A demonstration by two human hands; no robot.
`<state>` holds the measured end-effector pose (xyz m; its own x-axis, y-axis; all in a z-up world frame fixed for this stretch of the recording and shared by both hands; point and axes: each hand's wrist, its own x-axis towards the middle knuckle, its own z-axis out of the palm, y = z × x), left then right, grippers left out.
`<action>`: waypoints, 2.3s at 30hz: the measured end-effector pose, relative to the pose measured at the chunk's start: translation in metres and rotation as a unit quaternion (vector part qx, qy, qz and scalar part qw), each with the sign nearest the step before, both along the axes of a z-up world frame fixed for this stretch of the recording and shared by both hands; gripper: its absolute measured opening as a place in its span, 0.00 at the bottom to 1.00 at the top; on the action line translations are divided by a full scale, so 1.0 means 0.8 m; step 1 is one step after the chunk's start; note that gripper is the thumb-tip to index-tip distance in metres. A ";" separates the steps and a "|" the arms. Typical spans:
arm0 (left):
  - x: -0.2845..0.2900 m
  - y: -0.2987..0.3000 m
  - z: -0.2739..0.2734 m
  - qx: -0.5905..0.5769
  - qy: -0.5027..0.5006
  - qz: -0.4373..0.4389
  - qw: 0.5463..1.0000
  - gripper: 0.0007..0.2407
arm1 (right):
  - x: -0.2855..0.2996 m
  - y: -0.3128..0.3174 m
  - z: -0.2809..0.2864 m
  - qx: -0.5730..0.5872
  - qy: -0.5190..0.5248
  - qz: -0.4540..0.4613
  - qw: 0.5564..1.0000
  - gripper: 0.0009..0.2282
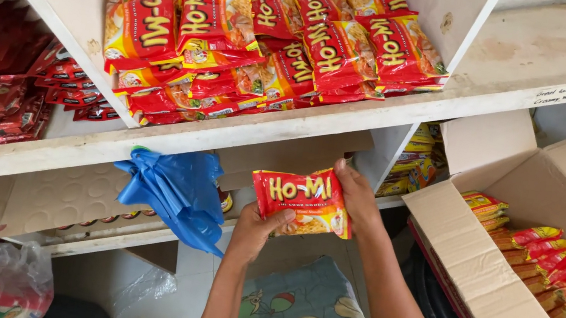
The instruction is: The recorder is organizing and stocking instant noodle packets onto shelves in a grocery store.
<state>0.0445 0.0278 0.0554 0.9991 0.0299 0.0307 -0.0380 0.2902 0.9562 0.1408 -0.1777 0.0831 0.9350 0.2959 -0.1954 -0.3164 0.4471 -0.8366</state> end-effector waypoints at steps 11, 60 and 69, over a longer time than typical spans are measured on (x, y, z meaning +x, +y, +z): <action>0.014 -0.010 -0.027 -0.045 0.020 0.107 0.993 0.11 | -0.005 -0.035 -0.102 0.061 -0.155 0.005 0.986 0.11; 0.005 0.006 -0.025 -0.056 0.016 0.045 0.997 0.20 | -0.061 0.001 -0.064 -0.034 -0.169 -0.177 0.969 0.14; -0.015 -0.042 -0.015 -0.217 -0.049 0.058 0.973 0.26 | -0.072 0.017 -0.067 -0.007 -0.178 -0.178 0.968 0.16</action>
<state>0.0326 -0.0062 0.0432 0.9813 0.1726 0.0850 -0.1787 0.6539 0.7351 0.0834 -0.1639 0.0297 0.9861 -0.0582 0.1558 0.1649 0.4630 -0.8709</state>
